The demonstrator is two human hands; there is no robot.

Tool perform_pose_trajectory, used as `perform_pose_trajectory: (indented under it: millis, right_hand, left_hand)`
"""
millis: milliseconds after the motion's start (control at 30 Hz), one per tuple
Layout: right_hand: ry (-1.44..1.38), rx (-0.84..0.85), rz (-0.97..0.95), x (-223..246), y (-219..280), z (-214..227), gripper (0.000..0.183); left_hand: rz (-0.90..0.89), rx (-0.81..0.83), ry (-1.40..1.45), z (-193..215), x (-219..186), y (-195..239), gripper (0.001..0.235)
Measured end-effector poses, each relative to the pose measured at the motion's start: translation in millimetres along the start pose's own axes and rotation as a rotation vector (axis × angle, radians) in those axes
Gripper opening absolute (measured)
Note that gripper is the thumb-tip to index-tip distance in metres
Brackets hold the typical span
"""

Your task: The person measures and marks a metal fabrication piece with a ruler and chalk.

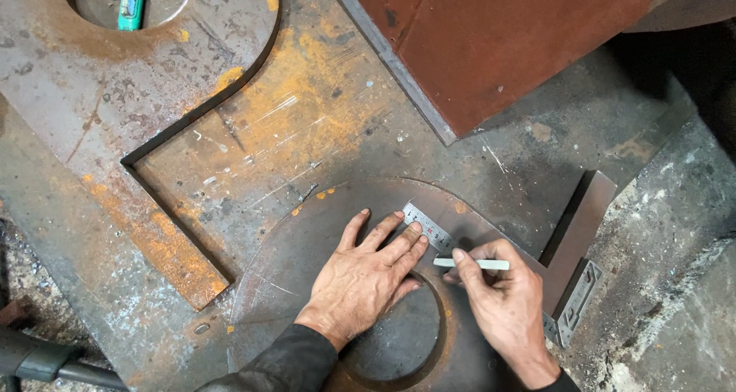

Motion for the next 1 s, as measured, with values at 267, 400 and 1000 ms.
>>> perform_pose_trajectory:
  millis: [267,400,1000]
  right_hand:
    - [-0.039,-0.098,-0.022,-2.0,5.1,-1.2,0.015]
    - [-0.025,-0.097,-0.017,0.4,5.4,-0.9,0.015]
    - [0.016,0.089,-0.273,4.8,-0.3,14.5,0.025]
  left_hand:
    - [-0.006,-0.002,-0.003,0.8,0.1,-0.1,0.061]
    - [-0.007,-0.002,-0.011,1.9,0.1,0.5,0.061]
    - [0.006,0.019,0.003,-2.4,0.6,0.2,0.062]
Point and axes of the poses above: each hand's wrist, its own y-axis away from the middle knuckle, its own z-axis out of the back of the hand, x = y × z, the point moved 6 cm from there along -y, towards the middle knuckle, and after that the axes turned 5 degrees about -x, right-handed, at the moved point
